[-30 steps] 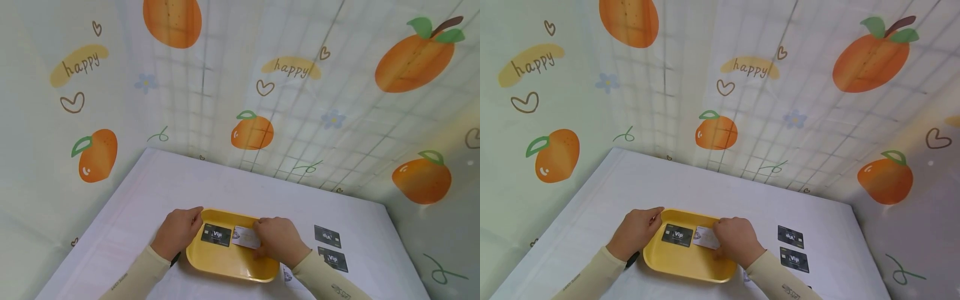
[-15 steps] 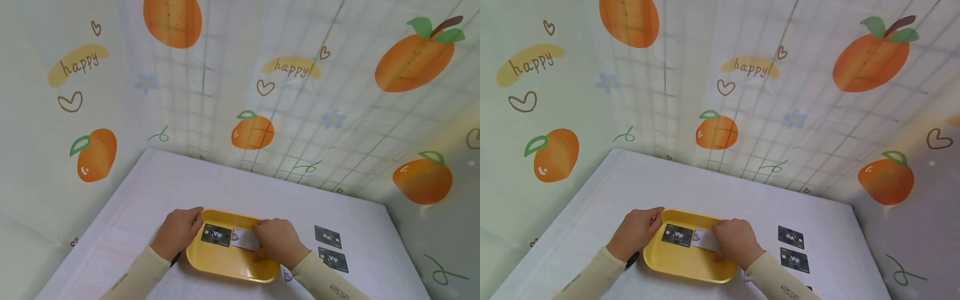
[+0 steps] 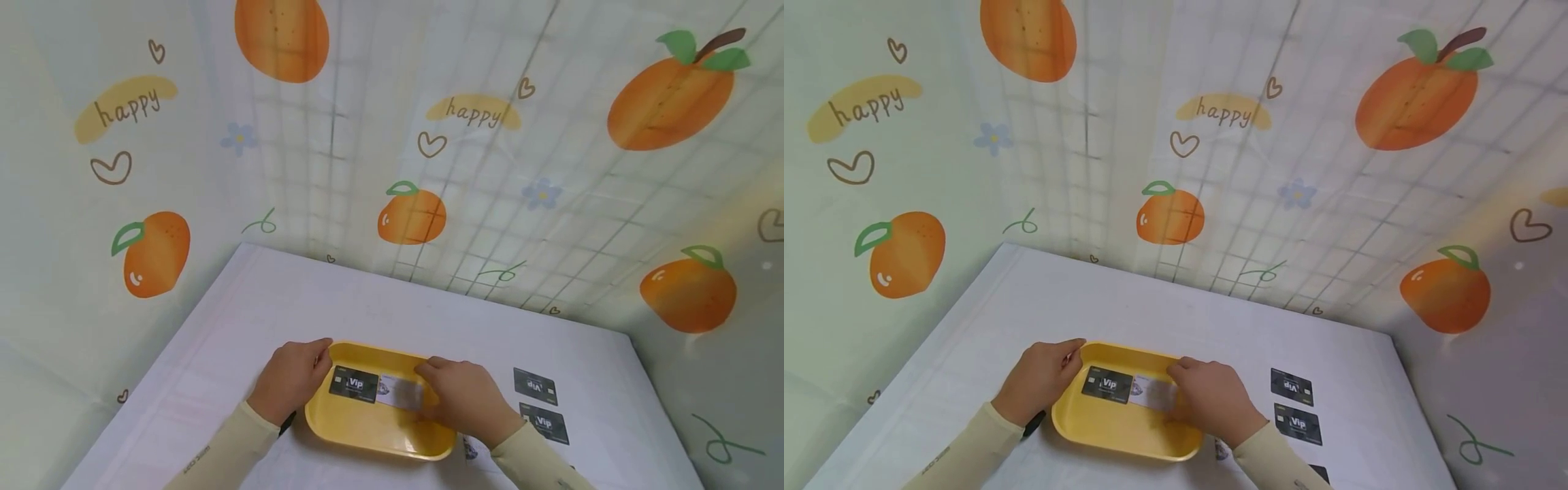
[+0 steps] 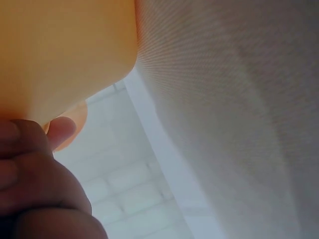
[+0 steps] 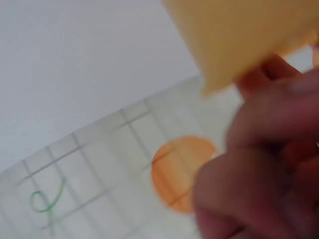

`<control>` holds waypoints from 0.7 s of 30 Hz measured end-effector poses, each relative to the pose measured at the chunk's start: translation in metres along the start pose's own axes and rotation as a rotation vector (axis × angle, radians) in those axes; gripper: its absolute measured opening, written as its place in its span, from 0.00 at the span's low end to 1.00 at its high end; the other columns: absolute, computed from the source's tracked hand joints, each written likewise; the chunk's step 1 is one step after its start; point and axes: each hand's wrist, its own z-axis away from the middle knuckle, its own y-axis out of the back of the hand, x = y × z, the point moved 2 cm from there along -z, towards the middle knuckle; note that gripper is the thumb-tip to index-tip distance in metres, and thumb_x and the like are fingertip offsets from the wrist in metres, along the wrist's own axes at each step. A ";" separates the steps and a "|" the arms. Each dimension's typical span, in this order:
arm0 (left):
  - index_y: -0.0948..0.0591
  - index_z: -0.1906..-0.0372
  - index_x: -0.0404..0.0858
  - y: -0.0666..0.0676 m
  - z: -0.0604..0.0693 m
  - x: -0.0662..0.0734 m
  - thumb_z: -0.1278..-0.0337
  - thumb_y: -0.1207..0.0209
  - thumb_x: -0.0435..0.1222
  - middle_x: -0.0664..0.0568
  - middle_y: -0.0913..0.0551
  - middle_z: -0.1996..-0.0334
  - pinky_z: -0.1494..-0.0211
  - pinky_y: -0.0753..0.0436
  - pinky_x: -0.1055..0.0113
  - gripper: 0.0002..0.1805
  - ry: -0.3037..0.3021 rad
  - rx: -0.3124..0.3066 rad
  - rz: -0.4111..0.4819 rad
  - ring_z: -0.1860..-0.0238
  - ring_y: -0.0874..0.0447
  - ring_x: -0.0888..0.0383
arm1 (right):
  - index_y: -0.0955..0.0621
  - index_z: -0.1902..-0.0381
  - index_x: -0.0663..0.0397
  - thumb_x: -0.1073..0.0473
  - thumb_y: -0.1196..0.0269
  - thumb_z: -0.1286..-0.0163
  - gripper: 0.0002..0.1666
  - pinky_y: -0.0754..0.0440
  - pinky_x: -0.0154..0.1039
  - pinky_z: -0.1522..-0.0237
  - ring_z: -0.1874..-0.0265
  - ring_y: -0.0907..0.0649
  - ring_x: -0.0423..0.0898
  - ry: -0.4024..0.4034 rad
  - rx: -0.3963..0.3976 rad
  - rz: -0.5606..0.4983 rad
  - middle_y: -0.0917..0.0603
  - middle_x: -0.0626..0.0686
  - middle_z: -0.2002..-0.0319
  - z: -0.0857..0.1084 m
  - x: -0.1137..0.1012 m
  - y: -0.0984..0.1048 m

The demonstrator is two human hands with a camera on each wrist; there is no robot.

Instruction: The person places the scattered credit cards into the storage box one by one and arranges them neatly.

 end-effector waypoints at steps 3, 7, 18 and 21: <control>0.10 0.44 0.40 0.000 0.000 0.002 0.26 0.41 0.37 0.52 0.11 0.71 0.68 0.20 0.68 0.15 -0.009 0.013 -0.006 0.82 0.29 0.67 | 0.13 0.42 0.43 0.25 0.26 0.43 0.40 0.15 0.42 0.66 0.70 0.15 0.40 -0.036 0.143 -0.064 0.12 0.40 0.52 0.017 0.011 0.007; 0.12 0.41 0.39 -0.001 0.001 0.004 0.24 0.40 0.42 0.51 0.11 0.72 0.65 0.15 0.61 0.17 -0.023 0.026 -0.031 0.76 0.16 0.59 | 0.16 0.35 0.45 0.26 0.31 0.35 0.41 0.12 0.48 0.60 0.63 0.12 0.44 -0.176 0.250 -0.125 0.12 0.43 0.52 0.050 0.036 0.010; 0.12 0.38 0.43 0.007 0.003 0.009 0.23 0.45 0.60 0.54 0.14 0.77 0.73 0.19 0.60 0.30 -0.021 -0.061 -0.088 0.75 0.14 0.56 | 0.13 0.41 0.35 0.24 0.19 0.61 0.49 0.17 0.65 0.50 0.55 0.16 0.51 -0.642 -0.274 -0.265 0.18 0.52 0.39 0.134 0.078 -0.027; 0.16 0.32 0.44 0.010 0.007 0.015 0.27 0.49 0.68 0.55 0.20 0.84 0.81 0.27 0.60 0.39 0.014 -0.135 -0.125 0.81 0.22 0.56 | 0.12 0.43 0.28 0.25 0.17 0.66 0.48 0.16 0.63 0.50 0.59 0.18 0.50 -0.680 -0.325 -0.317 0.19 0.49 0.43 0.145 0.079 -0.033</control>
